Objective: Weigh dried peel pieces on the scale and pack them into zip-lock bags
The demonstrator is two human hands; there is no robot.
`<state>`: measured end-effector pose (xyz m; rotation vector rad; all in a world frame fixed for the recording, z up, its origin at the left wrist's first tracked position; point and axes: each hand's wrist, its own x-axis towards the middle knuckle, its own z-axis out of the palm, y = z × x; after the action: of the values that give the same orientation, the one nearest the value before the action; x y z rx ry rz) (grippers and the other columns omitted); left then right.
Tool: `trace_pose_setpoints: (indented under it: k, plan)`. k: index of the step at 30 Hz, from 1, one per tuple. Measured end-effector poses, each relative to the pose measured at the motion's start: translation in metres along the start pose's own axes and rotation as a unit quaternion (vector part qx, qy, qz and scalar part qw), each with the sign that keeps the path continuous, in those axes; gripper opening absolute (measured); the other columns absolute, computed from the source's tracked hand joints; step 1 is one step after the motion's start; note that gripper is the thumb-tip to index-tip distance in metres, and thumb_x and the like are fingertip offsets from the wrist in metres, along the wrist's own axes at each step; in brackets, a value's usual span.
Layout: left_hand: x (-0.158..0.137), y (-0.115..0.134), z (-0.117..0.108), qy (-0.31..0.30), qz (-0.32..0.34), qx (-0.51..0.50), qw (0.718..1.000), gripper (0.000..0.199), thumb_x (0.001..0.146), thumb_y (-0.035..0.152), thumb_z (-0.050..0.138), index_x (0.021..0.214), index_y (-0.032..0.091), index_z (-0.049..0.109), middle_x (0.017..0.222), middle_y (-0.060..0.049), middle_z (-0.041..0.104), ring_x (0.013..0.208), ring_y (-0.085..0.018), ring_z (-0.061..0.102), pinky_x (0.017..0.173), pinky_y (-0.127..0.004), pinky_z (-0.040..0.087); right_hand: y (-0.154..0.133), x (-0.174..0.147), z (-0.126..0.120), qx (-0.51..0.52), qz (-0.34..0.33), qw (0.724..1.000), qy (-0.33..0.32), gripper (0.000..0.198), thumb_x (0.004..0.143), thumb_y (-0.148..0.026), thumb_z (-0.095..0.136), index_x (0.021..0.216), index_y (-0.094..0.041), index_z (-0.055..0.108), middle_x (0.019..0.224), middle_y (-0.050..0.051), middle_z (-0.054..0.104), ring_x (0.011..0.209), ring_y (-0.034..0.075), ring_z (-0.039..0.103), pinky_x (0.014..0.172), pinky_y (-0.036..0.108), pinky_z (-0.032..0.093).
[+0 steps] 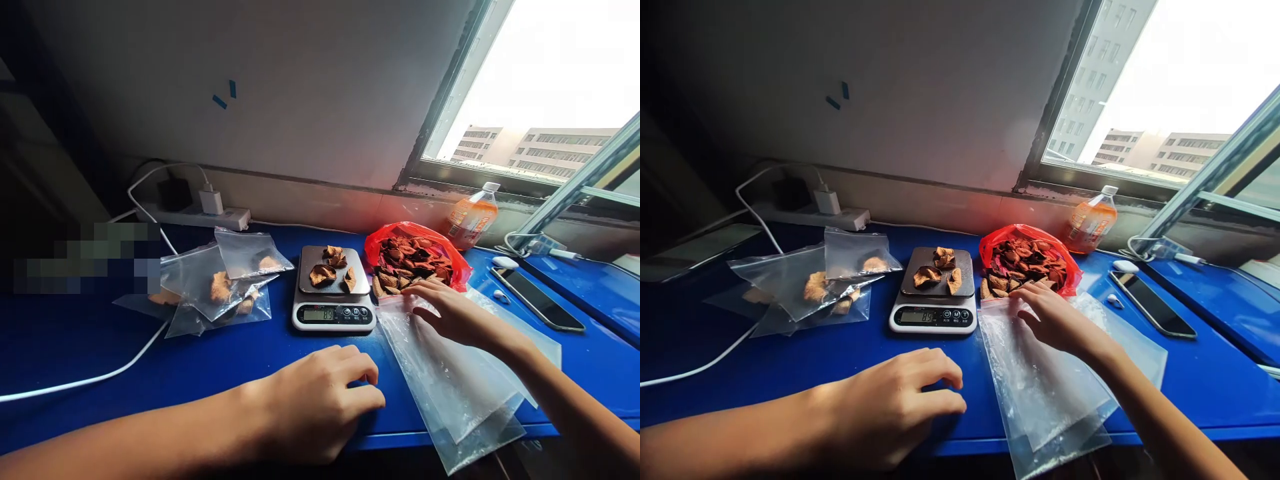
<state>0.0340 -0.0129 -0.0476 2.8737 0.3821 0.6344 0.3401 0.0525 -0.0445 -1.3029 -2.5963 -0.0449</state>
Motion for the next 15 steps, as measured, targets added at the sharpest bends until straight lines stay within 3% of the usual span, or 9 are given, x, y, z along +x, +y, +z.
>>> trace_pose_setpoints:
  k: [8, 15]
  plan:
    - [0.0022, 0.0001, -0.0023, 0.005, 0.001, 0.004, 1.0, 0.03, 0.074, 0.007, 0.056, 0.101, 0.015, 0.066, 0.107, -0.009, 0.066, 0.083, -0.018, 0.06, 0.073, -0.028, 0.052, -0.0011, 0.0008, 0.0084, -0.032, 0.007, 0.998, 0.058, 0.018, 0.092, -0.022, 0.054, 0.108, -0.02, 0.062, 0.107, 0.011, 0.069, 0.099, 0.026, 0.064, 0.085, 0.044, 0.055]
    - [0.0021, -0.0003, -0.0005, 0.0, 0.001, 0.003, 1.0, 0.027, 0.076, 0.007, 0.056, 0.099, 0.015, 0.066, 0.107, -0.008, 0.067, 0.083, -0.018, 0.06, 0.073, -0.028, 0.052, -0.0049, 0.0047, 0.0057, -0.024, 0.006, 0.999, 0.031, 0.012, 0.094, -0.023, 0.051, 0.102, -0.02, 0.059, 0.103, 0.01, 0.066, 0.094, 0.025, 0.063, 0.081, 0.042, 0.054]
